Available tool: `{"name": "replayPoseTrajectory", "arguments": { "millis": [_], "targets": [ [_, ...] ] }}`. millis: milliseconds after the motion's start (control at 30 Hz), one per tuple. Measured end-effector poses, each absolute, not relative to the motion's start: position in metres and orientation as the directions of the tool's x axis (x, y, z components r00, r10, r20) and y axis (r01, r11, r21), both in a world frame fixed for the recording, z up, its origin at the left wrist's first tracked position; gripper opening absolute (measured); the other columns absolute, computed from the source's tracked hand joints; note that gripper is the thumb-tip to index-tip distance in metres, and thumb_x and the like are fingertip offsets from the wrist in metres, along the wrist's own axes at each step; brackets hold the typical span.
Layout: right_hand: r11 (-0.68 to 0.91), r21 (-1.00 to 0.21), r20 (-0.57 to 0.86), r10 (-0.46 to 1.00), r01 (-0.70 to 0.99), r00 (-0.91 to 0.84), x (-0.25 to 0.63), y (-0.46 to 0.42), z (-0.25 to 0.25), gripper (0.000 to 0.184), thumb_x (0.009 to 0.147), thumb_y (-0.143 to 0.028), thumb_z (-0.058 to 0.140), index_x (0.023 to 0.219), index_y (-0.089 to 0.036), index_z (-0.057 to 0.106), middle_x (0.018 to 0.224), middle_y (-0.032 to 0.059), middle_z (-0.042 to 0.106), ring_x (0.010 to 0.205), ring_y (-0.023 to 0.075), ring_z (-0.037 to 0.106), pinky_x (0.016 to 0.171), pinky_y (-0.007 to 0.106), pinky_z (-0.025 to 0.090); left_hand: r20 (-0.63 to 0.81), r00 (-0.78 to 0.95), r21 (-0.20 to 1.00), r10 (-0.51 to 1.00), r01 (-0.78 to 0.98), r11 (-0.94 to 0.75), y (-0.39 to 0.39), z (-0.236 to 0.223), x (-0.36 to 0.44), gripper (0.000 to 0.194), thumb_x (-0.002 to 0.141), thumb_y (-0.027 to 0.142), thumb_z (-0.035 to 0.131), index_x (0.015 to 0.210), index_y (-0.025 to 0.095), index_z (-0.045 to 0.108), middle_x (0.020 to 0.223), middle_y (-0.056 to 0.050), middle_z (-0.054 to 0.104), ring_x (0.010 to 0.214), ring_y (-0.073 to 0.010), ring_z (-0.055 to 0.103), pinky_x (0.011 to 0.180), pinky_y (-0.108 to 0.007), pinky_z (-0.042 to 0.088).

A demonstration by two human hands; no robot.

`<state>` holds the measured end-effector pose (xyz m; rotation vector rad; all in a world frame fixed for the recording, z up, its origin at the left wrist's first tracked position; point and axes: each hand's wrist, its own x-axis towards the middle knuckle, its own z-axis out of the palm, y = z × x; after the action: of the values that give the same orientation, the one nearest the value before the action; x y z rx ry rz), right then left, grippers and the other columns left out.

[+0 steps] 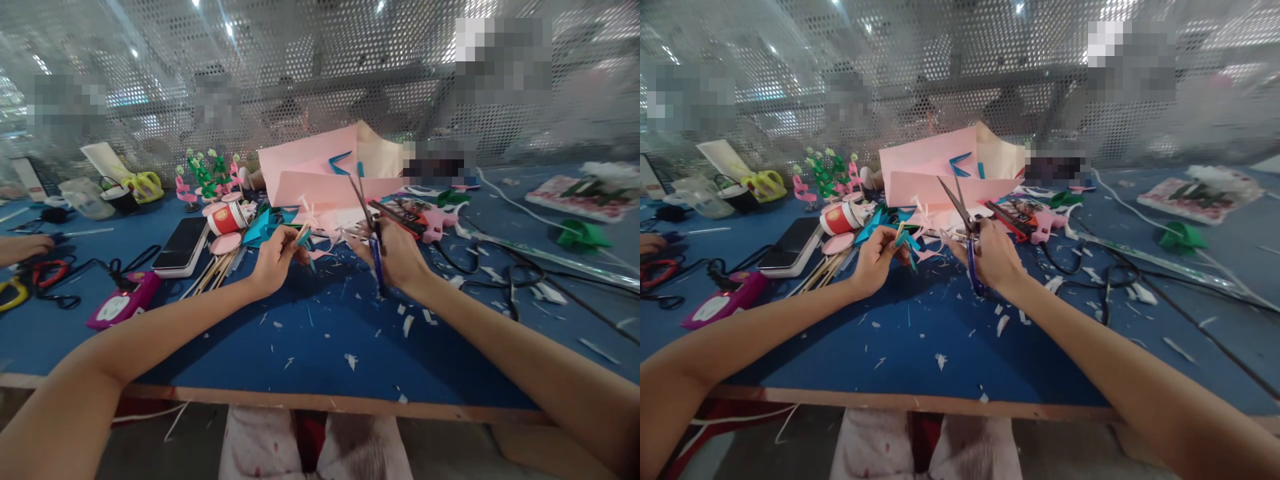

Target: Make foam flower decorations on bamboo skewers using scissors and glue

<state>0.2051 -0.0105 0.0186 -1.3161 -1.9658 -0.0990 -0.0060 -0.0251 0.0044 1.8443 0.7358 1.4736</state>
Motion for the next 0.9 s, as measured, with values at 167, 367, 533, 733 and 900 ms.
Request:
{"name": "replayPoseTrajectory", "arguments": {
  "millis": [167,367,533,733,900],
  "targets": [
    [0.543,-0.195,0.673,0.68,0.817,-0.291,0.206,-0.011,0.019,0.037,0.077,-0.053,0.038,0.076,-0.017,0.049,0.067,0.007,0.054,0.061,0.0179,0.05,0.055,0.029,0.037,0.609,0.219,0.774,0.763,0.05,-0.632,-0.027,0.004,-0.006,0.018,0.084,0.035,0.043,0.083,0.017,0.041,0.061,0.002,0.057,0.051,-0.0087,0.059,0.049,-0.021,0.051],
    [0.581,-0.016,0.636,0.634,0.814,-0.44,0.201,-0.019,0.023,0.038,0.077,-0.052,0.037,0.07,-0.016,0.048,0.065,0.0074,0.056,0.058,0.0172,0.051,0.052,0.026,0.034,0.614,0.252,0.755,0.748,0.089,-0.65,-0.027,0.002,-0.008,0.01,0.084,0.028,0.042,0.083,0.018,0.042,0.061,0.002,0.058,0.052,-0.0089,0.058,0.05,-0.023,0.051],
    [0.597,0.096,0.623,0.588,0.796,-0.516,0.201,-0.021,0.025,0.037,0.076,-0.05,0.039,0.068,-0.016,0.049,0.061,0.0071,0.057,0.056,0.0166,0.052,0.051,0.026,0.034,0.614,0.252,0.745,0.748,0.13,-0.655,-0.026,0.002,-0.007,0.005,0.084,0.022,0.041,0.081,0.018,0.042,0.059,0.003,0.058,0.051,-0.0081,0.056,0.052,-0.022,0.049],
    [0.61,0.12,0.596,0.587,0.783,-0.548,0.201,-0.022,0.026,0.039,0.078,-0.052,0.036,0.068,-0.017,0.049,0.062,0.007,0.058,0.057,0.0161,0.053,0.051,0.025,0.035,0.625,0.236,0.729,0.744,0.164,-0.665,-0.028,0.004,-0.008,0.005,0.084,0.021,0.04,0.081,0.018,0.043,0.059,0.003,0.058,0.052,-0.0077,0.056,0.053,-0.021,0.048],
    [0.604,0.12,0.536,0.629,0.788,-0.563,0.2,-0.024,0.029,0.038,0.078,-0.051,0.033,0.067,-0.018,0.048,0.06,0.0067,0.057,0.057,0.0163,0.053,0.05,0.026,0.034,0.629,0.244,0.721,0.738,0.172,-0.671,-0.027,0.002,-0.01,0.008,0.085,0.023,0.04,0.082,0.018,0.045,0.06,0.002,0.058,0.054,-0.0087,0.057,0.055,-0.022,0.048]
  ]
}}
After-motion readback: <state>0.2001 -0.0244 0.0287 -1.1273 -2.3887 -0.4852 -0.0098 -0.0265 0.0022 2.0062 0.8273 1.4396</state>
